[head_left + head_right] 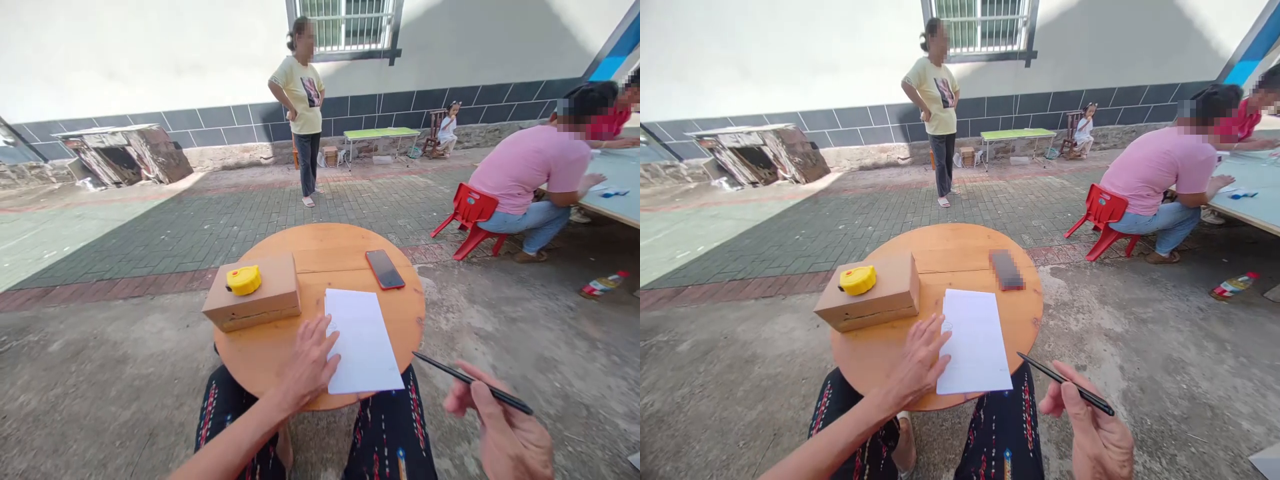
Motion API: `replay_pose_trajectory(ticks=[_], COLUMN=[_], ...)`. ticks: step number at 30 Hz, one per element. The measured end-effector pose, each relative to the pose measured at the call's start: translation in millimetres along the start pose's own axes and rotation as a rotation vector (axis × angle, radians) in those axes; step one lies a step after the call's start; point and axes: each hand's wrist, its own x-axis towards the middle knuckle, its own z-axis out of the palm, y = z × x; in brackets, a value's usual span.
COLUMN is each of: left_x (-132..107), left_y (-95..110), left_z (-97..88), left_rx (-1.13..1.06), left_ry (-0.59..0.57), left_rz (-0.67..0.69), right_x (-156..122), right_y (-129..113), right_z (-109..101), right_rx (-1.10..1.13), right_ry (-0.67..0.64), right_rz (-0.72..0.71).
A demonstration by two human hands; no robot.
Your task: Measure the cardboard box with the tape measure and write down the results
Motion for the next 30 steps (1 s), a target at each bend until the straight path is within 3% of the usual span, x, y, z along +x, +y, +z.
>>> replay_pose_trajectory(ticks=[3,8,14,17,20,25,30], left_x=[3,-7,-19,-12,0,20,24], left_y=[7,8,12,12,7,-7,-11], left_z=[13.1,25.6,21.8,18.4,18.5,27.5,36.1], left_rx=[-0.081,-0.146,-0.187,-0.219,-0.221,-0.201,-0.222], left_ry=[-0.116,-0.114,-0.1,-0.073,-0.005,0.053,0.071], left_rz=[-0.047,-0.055,-0.076,-0.109,-0.132,-0.119,-0.124], right_x=[7,14,29,44,56,69,78], right_y=[1,21,34,39,47,63,73], right_z=[2,17,86,126,156,184,201], right_rx=[0.007,-0.05,-0.275,-0.316,-0.311,-0.388,-0.439], right_ry=[0.003,-0.119,-0.315,-0.395,-0.484,-0.555,-0.612], right_rz=[0.024,0.033,-0.033,-0.111,-0.094,-0.117,-0.13])
